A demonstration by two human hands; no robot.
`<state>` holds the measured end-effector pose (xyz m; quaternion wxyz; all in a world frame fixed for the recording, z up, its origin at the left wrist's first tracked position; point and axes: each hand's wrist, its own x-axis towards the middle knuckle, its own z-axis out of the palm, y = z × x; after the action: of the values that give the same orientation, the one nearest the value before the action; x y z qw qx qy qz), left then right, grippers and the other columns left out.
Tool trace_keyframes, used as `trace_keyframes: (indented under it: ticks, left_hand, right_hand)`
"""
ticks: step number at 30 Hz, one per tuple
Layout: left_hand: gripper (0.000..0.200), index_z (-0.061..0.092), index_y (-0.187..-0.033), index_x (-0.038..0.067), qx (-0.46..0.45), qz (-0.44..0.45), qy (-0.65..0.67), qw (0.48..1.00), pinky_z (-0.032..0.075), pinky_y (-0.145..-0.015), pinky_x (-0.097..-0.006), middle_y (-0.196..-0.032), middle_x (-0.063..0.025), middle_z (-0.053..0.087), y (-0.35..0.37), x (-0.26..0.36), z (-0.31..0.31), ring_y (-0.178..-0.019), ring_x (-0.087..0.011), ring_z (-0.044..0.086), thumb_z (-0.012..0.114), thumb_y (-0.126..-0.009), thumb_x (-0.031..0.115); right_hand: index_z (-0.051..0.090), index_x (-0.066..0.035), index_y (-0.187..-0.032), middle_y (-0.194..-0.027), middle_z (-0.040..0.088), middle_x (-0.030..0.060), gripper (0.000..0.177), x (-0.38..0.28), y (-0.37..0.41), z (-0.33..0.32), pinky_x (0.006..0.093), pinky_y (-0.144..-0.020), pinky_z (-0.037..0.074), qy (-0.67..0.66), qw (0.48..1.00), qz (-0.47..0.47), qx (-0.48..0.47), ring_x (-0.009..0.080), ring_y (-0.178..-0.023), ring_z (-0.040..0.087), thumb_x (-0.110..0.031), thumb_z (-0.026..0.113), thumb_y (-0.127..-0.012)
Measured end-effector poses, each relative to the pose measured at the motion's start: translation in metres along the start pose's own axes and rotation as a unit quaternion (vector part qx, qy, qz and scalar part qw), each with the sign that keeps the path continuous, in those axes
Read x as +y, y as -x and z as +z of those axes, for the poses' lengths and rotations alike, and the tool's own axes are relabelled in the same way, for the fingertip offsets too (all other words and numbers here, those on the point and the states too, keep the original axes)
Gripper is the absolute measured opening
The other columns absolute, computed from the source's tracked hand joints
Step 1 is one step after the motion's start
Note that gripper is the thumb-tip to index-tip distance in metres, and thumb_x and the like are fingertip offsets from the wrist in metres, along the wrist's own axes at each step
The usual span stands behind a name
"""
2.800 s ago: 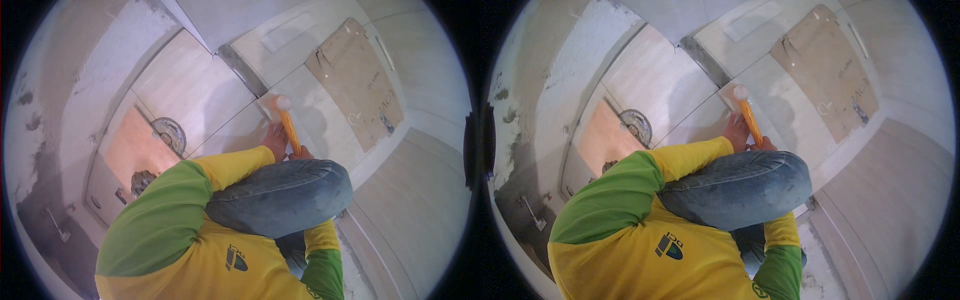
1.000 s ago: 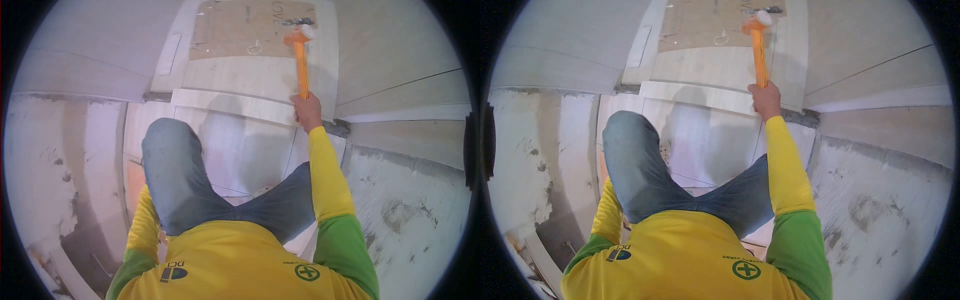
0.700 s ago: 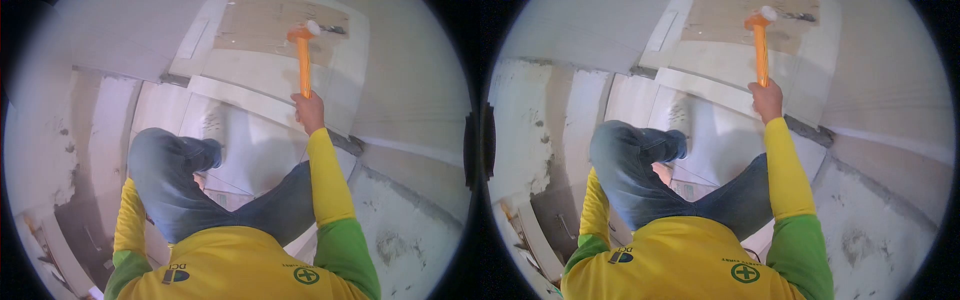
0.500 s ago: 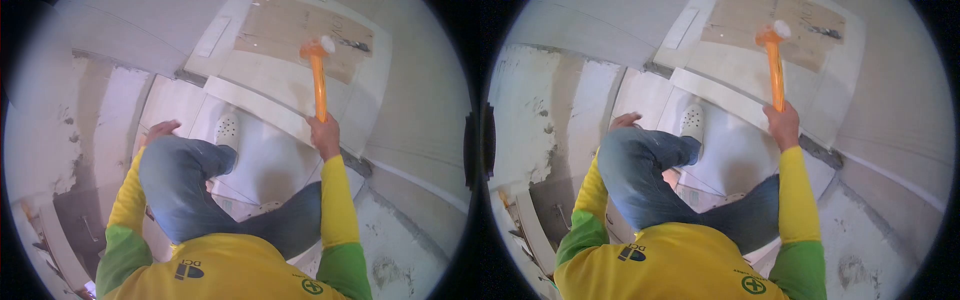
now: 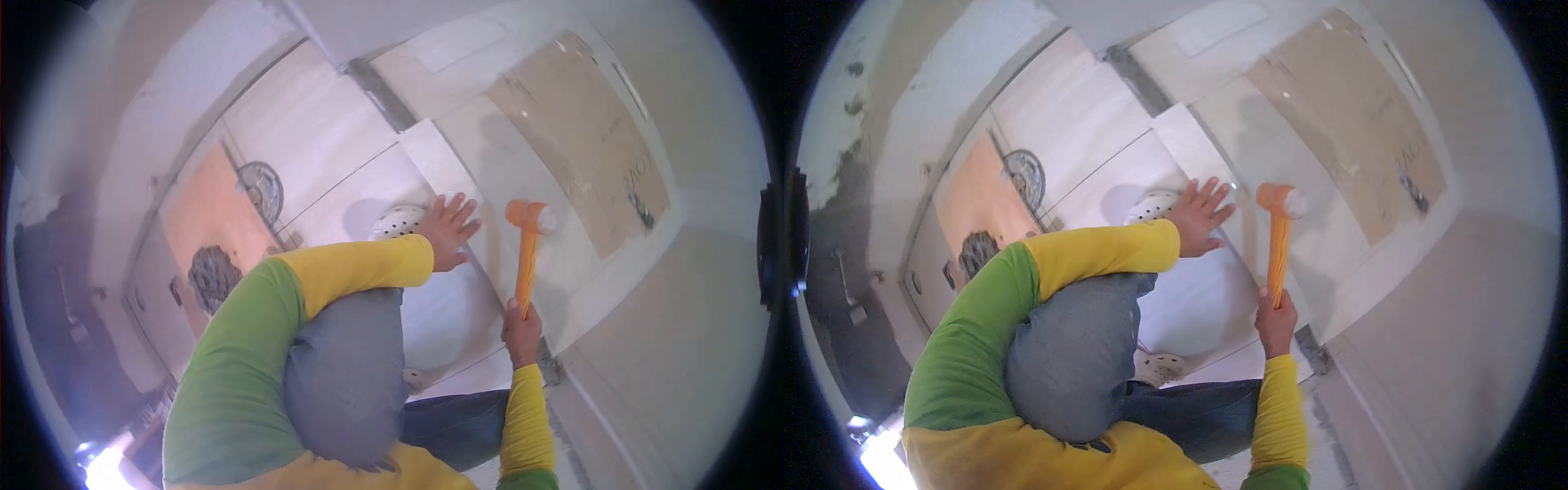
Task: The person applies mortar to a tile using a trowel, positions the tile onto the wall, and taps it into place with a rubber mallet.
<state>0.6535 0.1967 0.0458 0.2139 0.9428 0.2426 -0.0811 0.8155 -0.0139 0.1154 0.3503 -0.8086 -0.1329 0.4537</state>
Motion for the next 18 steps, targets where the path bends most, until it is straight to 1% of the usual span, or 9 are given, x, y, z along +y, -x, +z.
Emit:
trace_keyframes:
  ticks: [1, 3, 5, 7, 9, 11, 14, 16, 18]
  left_hand:
    - [0.077, 0.035, -0.15, 0.008, 0.01, 0.022, 0.011, 1.0, 0.006, -0.118, -0.0606, -0.159, -0.0226, 0.018, -0.001, -0.004, -0.004, -0.149, -0.0405, 0.008, 0.056, -0.09, 0.052]
    - [0.077, 0.036, -0.149, 0.008, 0.022, 0.014, 0.025, 0.999, 0.006, -0.118, -0.0605, -0.159, -0.0222, 0.02, -0.003, -0.01, -0.007, -0.149, -0.0402, 0.009, 0.056, -0.09, 0.053]
    - [0.077, 0.037, -0.149, 0.008, 0.035, 0.016, 0.037, 0.999, 0.006, -0.118, -0.0605, -0.158, -0.0218, 0.022, -0.007, -0.014, -0.002, -0.149, -0.0399, 0.009, 0.055, -0.09, 0.054]
    - [0.077, 0.035, -0.151, 0.013, 0.032, 0.009, 0.032, 0.999, 0.003, -0.118, -0.0595, -0.16, -0.0176, 0.019, -0.01, -0.017, 0.01, -0.15, -0.0379, 0.006, 0.054, -0.089, 0.056]
    - [0.079, 0.035, -0.151, 0.013, 0.044, 0.002, 0.045, 0.998, 0.002, -0.119, -0.0592, -0.16, -0.0168, 0.02, -0.009, -0.022, 0.009, -0.15, -0.0371, 0.006, 0.055, -0.088, 0.057]
    - [0.08, 0.035, -0.151, 0.014, 0.058, 0.003, 0.058, 0.997, 0.001, -0.119, -0.0589, -0.16, -0.016, 0.02, -0.01, -0.025, 0.009, -0.15, -0.0364, 0.006, 0.055, -0.088, 0.058]
    - [0.081, 0.034, -0.152, 0.016, 0.062, 0.03, 0.062, 0.996, -0.001, -0.119, -0.0588, -0.16, -0.0146, 0.021, -0.006, -0.03, 0.013, -0.15, -0.0353, 0.006, 0.056, -0.087, 0.058]
    - [0.077, 0.036, -0.151, 0.016, 0.08, 0.029, 0.08, 0.993, -0.004, -0.117, -0.0604, -0.159, -0.0122, 0.024, -0.006, -0.031, 0.016, -0.15, -0.0354, 0.004, 0.056, -0.088, 0.056]
    - [0.078, 0.036, -0.151, 0.016, 0.089, 0.026, 0.082, 0.992, -0.005, -0.117, -0.0605, -0.16, -0.012, 0.023, -0.007, -0.031, 0.02, -0.15, -0.0351, 0.004, 0.057, -0.088, 0.055]
  right_hand:
    - [0.058, -0.004, -0.086, -0.063, 0.053, -0.0002, 0.033, -0.003, -0.004, 0.006, 0.026, -0.045, 0.039, 0.016, 1.0, 0.012, -0.017, 0.0084, -0.049, 0.047, -0.035, 0.067, -0.092]
    - [0.058, -0.003, -0.085, -0.063, 0.053, 0.0008, 0.036, -0.005, -0.022, 0.017, 0.0267, -0.047, 0.04, 0.043, 0.998, 0.026, -0.035, 0.0091, -0.051, 0.048, -0.037, 0.065, -0.094]
    - [0.058, 0.0, -0.082, -0.064, 0.054, 0.0032, 0.042, -0.01, -0.044, 0.032, 0.03, -0.053, 0.042, 0.16, 0.98, -0.119, -0.025, 0.0124, -0.057, 0.05, -0.04, 0.062, -0.095]
    - [0.058, 0.001, -0.081, -0.064, 0.054, 0.0055, 0.045, -0.034, -0.063, 0.048, 0.0319, -0.056, 0.043, 0.172, 0.977, -0.119, -0.045, 0.014, -0.059, 0.05, -0.042, 0.061, -0.095]
    - [0.058, 0.002, -0.081, -0.065, 0.055, 0.0078, 0.048, -0.057, -0.089, 0.066, 0.0339, -0.058, 0.044, 0.181, 0.973, -0.127, -0.067, 0.0156, -0.062, 0.05, -0.044, 0.06, -0.095]
    - [0.059, 0.002, -0.083, -0.065, 0.055, 0.0106, 0.05, -0.07, -0.112, 0.075, 0.0352, -0.058, 0.044, 0.252, 0.946, -0.187, -0.076, 0.0171, -0.061, 0.049, -0.046, 0.059, -0.095]
    - [0.059, 0.002, -0.083, -0.064, 0.055, 0.0137, 0.051, -0.089, -0.129, 0.084, 0.0365, -0.059, 0.044, 0.326, 0.928, -0.158, -0.085, 0.0188, -0.06, 0.048, -0.047, 0.058, -0.095]
    - [0.059, 0.002, -0.083, -0.063, 0.054, 0.0144, 0.052, -0.089, -0.135, 0.088, 0.037, -0.059, 0.044, 0.31, 0.932, -0.163, -0.093, 0.0196, -0.059, 0.048, -0.048, 0.058, -0.095]
    - [0.059, 0.002, -0.083, -0.063, 0.054, 0.0152, 0.053, -0.088, -0.143, 0.089, 0.0376, -0.058, 0.044, 0.293, 0.935, -0.17, -0.104, 0.0204, -0.059, 0.048, -0.049, 0.058, -0.095]
